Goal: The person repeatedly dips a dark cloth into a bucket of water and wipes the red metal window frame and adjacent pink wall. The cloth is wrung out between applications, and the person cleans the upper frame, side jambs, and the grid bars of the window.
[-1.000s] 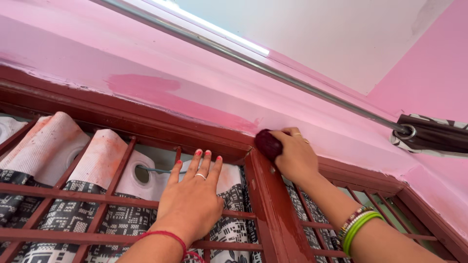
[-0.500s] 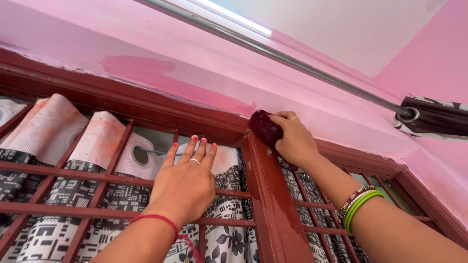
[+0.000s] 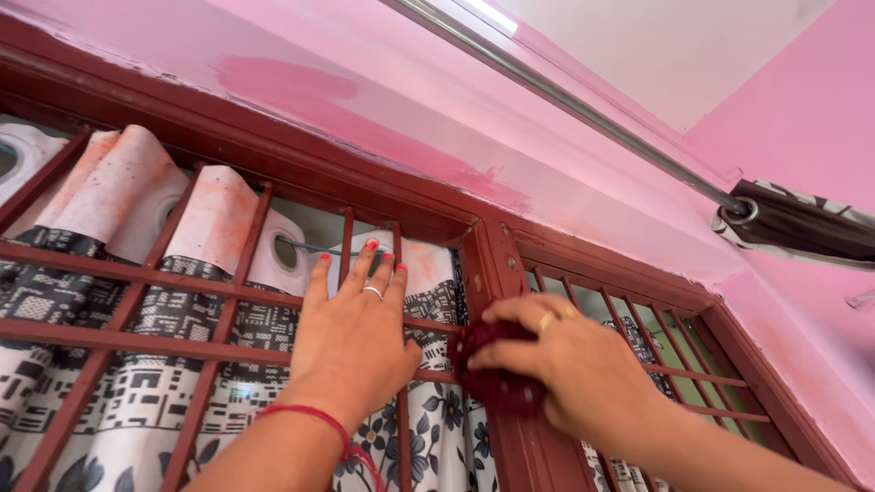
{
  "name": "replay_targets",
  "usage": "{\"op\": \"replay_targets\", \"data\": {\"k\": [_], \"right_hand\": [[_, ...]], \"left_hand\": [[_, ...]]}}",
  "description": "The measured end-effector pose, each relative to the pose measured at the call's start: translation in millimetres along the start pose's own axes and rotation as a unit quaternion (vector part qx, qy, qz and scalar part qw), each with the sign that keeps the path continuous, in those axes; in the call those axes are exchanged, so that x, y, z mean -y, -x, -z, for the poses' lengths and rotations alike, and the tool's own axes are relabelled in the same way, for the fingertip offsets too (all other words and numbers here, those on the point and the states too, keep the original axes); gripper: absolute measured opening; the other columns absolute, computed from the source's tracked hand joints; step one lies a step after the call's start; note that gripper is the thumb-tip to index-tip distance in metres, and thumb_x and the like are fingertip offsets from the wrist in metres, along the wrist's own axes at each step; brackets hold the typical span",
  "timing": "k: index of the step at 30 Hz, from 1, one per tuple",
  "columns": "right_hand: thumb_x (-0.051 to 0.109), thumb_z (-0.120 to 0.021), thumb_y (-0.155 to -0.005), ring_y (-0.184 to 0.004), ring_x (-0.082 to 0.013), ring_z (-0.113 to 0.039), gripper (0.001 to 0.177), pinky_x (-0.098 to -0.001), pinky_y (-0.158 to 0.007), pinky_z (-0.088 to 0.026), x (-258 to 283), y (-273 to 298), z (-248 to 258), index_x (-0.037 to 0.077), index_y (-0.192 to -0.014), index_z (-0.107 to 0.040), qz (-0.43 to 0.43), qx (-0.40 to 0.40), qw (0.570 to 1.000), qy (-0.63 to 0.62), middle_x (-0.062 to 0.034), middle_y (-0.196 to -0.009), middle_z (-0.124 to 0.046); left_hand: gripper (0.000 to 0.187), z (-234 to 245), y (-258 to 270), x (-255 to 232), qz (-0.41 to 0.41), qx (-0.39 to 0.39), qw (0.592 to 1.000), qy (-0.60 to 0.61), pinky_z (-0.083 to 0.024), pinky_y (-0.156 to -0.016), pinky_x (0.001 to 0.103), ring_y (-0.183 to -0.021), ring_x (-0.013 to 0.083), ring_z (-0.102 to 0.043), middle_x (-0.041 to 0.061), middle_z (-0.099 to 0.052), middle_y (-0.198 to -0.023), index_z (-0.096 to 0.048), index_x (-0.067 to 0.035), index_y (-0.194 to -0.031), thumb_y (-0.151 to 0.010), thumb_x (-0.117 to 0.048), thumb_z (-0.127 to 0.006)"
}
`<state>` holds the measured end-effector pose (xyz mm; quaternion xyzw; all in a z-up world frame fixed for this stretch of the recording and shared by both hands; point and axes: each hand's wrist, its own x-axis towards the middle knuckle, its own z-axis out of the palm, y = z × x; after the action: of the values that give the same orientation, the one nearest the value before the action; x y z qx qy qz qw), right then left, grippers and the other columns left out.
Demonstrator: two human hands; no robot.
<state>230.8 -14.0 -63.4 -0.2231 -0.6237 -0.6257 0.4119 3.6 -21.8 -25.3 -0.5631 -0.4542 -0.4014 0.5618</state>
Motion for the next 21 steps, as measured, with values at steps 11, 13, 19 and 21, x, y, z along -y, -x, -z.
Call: {"op": "replay_targets", "data": {"k": [11, 13, 19, 21], "right_hand": [[-0.002, -0.070, -0.071, -0.121, -0.0353, -0.056, 0.060, -0.0452, -0.094, -0.054, -6, -76, 4, 0.033, -0.119, -0.072, -0.102, 0.030, 0.988, 0.111, -0.0031, -0.142, -0.054], [-0.005, -0.069, -0.066, -0.127, -0.0370, -0.053, 0.069, -0.0456, -0.089, -0.054, 4, -49, 12, 0.034, -0.122, -0.073, -0.060, 0.059, 0.991, 0.101, -0.0035, -0.145, -0.054], [-0.007, -0.065, -0.063, -0.122, -0.0288, -0.060, 0.076, -0.0430, -0.090, -0.054, -4, -31, 35, 0.035, -0.126, -0.073, -0.072, 0.090, 0.993, 0.003, 0.0011, -0.142, -0.060], [-0.007, -0.065, -0.067, -0.116, -0.0282, -0.062, 0.071, -0.0431, -0.091, -0.054, 1, -42, 29, 0.034, -0.125, -0.072, -0.089, 0.044, 0.995, -0.012, 0.0002, -0.138, -0.062]], "left_hand": [[0.081, -1, 3, 2, -0.011, -0.013, 1.000, -0.001, -0.007, -0.119, 0.051, -0.156, 0.0200, -0.011, 0.007, -0.027, -0.166, -0.029, -0.011, -0.158, -0.090, -0.048, -0.053], [0.079, -3, 8, 6, -0.032, -0.008, 0.999, 0.002, -0.007, -0.119, 0.051, -0.156, 0.0213, -0.011, 0.007, -0.027, -0.166, -0.029, -0.011, -0.158, -0.093, -0.052, -0.048], [0.090, -9, 16, 44, -0.105, 0.028, 0.994, -0.013, -0.006, -0.119, 0.051, -0.155, 0.0242, -0.010, 0.007, -0.023, -0.168, -0.023, -0.013, -0.160, -0.092, -0.069, -0.039], [0.095, -13, 21, 67, -0.134, -0.013, 0.991, -0.027, -0.009, -0.118, 0.054, -0.155, 0.0250, -0.013, 0.007, -0.025, -0.168, -0.025, -0.013, -0.160, -0.088, -0.073, -0.044]]}}
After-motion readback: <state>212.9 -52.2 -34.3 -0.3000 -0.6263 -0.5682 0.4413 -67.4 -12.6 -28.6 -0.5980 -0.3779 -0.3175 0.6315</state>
